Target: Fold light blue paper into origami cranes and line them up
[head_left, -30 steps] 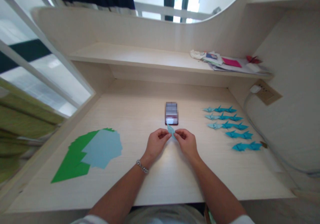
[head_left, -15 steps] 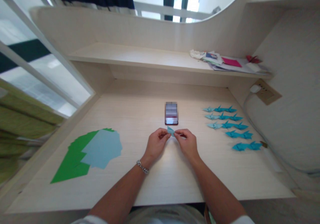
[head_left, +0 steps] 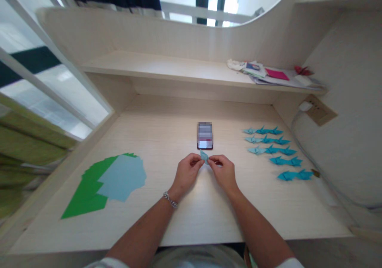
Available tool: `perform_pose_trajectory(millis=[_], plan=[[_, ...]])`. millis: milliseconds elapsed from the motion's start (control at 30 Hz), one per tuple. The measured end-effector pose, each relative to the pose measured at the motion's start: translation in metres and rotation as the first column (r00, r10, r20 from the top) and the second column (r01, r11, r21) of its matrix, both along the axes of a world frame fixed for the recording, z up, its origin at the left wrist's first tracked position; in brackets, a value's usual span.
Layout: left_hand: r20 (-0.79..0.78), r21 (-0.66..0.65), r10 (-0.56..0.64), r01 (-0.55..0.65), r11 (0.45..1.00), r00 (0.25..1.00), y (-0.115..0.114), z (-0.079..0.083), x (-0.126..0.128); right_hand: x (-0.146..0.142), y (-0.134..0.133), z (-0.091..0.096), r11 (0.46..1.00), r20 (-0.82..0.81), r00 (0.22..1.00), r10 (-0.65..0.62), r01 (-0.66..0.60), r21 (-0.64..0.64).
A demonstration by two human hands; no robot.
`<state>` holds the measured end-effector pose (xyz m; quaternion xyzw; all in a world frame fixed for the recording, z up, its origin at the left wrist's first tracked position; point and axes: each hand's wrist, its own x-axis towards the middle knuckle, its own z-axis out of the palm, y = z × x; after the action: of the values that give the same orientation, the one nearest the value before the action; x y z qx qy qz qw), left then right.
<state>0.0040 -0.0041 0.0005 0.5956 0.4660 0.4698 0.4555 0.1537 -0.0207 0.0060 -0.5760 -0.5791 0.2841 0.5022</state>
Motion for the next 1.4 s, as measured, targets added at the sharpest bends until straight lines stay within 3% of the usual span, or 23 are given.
perform_pose_trajectory(millis=[900, 1167, 1400], plan=[[-0.082, 0.030, 0.009, -0.006, 1.000, 0.997, -0.0009, 0.0028, -0.0012, 0.0000, 0.0021, -0.0031, 1.000, 0.013, 1.000, -0.006, 0.007, -0.024], [-0.032, 0.007, -0.015, 0.015, 1.000, 0.999, -0.0021, 0.0049, 0.0010, -0.0032, 0.0015, -0.0047, 0.998, -0.004, 1.000, 0.031, -0.031, -0.054], [-0.082, 0.026, 0.018, -0.016, 1.000, 0.996, -0.0027, 0.0031, 0.0006, -0.0048, -0.0015, -0.0055, 0.999, 0.002, 1.000, 0.028, -0.028, -0.019]])
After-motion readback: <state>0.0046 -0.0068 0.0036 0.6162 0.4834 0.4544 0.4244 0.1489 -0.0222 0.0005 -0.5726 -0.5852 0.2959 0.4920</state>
